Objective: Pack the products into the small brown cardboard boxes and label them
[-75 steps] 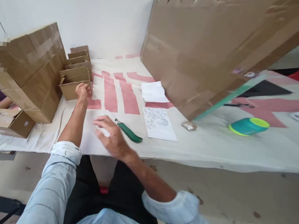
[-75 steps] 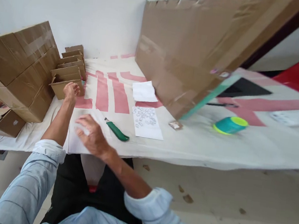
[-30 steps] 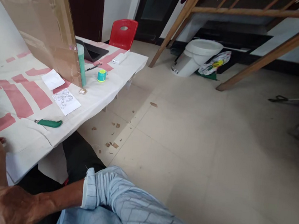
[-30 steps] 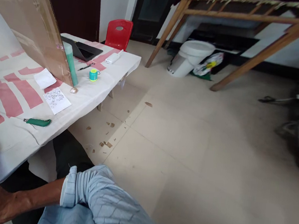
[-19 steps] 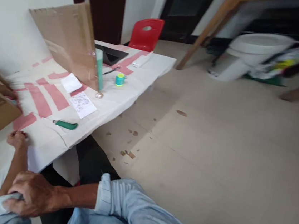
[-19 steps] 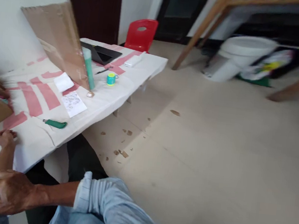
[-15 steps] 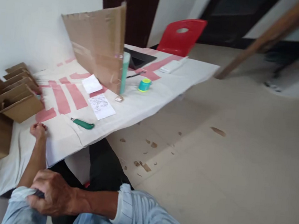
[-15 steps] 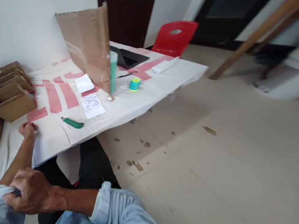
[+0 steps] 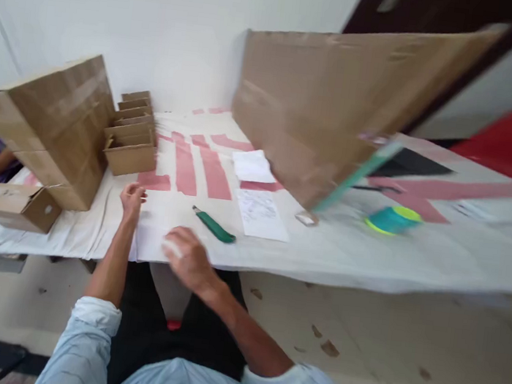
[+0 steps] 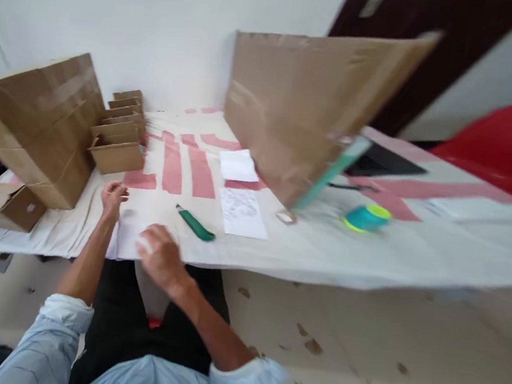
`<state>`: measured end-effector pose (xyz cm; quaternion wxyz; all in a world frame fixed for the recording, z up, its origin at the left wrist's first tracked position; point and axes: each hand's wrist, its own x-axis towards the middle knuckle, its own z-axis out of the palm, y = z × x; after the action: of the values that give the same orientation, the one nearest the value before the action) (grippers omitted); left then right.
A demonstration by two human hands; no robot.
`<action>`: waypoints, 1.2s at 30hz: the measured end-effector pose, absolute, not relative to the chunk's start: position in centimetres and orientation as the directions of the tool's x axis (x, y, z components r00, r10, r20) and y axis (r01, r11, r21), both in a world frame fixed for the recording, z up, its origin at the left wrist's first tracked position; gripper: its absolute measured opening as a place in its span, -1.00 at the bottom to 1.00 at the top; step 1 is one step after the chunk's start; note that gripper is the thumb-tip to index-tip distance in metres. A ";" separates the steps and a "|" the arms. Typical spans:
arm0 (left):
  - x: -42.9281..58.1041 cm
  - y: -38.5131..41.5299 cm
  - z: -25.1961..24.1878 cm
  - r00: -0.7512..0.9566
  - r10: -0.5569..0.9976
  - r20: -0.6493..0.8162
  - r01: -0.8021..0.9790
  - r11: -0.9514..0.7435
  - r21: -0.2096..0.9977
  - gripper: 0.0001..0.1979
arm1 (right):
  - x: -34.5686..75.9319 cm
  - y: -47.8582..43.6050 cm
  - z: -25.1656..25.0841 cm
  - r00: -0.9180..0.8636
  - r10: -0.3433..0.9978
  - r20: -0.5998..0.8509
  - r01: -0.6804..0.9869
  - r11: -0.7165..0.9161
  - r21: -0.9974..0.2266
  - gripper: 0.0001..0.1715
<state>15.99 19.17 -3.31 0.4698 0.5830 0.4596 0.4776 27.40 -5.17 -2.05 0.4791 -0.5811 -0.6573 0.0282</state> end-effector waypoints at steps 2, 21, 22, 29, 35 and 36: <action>14.4 17.1 -4.2 0.111 0.987 0.119 0.081 -0.129 0.988 -0.76 | 31.5 -4.0 -3.6 0.198 0.772 0.604 0.757 0.271 -0.594 -0.79; 1.3 6.8 -7.6 -0.047 0.967 0.250 0.413 -0.209 0.886 -0.85 | 41.2 -2.5 -16.0 0.219 0.799 0.560 0.950 -0.044 -0.309 -0.54; 1.0 6.5 -7.5 -0.042 0.964 0.262 0.448 -0.216 0.868 -0.84 | 41.2 -2.5 -16.0 0.219 0.800 0.559 0.951 -0.048 -0.304 -0.54; 2.4 2.9 -8.6 0.083 0.946 0.312 0.620 -0.294 0.727 -0.70 | 40.8 -2.7 -15.5 0.244 0.805 0.540 0.949 -0.084 -0.303 -0.60; 0.8 0.5 -9.6 0.251 0.906 0.340 0.809 -0.389 0.441 -0.70 | 40.9 -2.8 -15.5 0.230 0.813 0.535 0.955 -0.084 -0.283 -0.58; 0.1 0.6 -9.3 0.265 0.904 0.336 0.825 -0.393 0.407 -0.71 | 40.9 -2.8 -15.5 0.229 0.812 0.536 0.956 -0.084 -0.280 -0.58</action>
<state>0.12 0.64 -9.26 0.0749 0.7917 0.5458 0.2640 40.95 -2.82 -15.53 0.2950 -0.7262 -0.6089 -0.1219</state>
